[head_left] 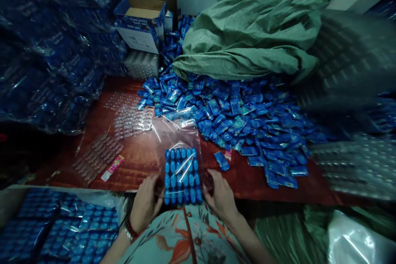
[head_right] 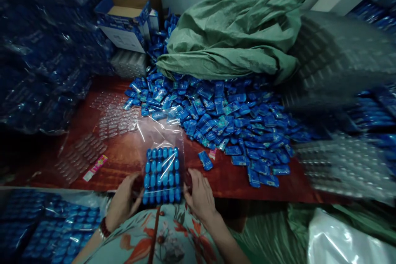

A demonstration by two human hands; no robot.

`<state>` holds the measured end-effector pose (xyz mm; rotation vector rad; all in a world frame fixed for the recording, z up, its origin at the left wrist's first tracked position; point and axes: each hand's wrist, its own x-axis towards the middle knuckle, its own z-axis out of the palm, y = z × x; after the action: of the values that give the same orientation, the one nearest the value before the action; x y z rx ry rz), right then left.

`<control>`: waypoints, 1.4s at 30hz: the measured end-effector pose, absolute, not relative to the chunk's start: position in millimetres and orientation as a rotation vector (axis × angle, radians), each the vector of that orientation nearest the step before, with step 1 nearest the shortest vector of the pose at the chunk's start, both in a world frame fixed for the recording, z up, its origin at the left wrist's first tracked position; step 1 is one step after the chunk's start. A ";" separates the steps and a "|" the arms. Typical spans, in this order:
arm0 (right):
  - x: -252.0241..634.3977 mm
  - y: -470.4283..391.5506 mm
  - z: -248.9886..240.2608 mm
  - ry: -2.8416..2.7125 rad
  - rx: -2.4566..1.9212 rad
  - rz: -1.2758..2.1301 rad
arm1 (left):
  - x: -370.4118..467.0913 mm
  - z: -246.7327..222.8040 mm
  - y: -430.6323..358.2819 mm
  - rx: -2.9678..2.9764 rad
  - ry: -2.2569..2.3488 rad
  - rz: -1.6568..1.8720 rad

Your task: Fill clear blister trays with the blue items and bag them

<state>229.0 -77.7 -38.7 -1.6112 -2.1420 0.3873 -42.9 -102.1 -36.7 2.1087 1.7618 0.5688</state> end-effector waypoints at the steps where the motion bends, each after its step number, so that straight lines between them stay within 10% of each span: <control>1: 225.4 -68.9 -41.2 -2.133 -1.632 0.367 | -38.9 -35.8 -93.8 2.034 1.781 0.628; 25: 212.9 -55.3 -46.1 -1.850 -1.727 1.211 | -16.6 -48.6 -77.9 1.552 1.783 0.623; 35: 203.4 -64.9 -16.2 -2.265 -2.144 0.861 | -23.3 -37.1 -85.8 1.816 1.888 0.401; 42: 208.5 -54.8 -32.4 -2.098 -1.570 0.513 | -31.2 -30.5 -78.3 2.124 1.659 0.888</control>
<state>208.5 -54.8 -32.4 -1.5695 -2.0976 0.5132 -31.2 -78.3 -30.5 2.1237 1.6588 0.8878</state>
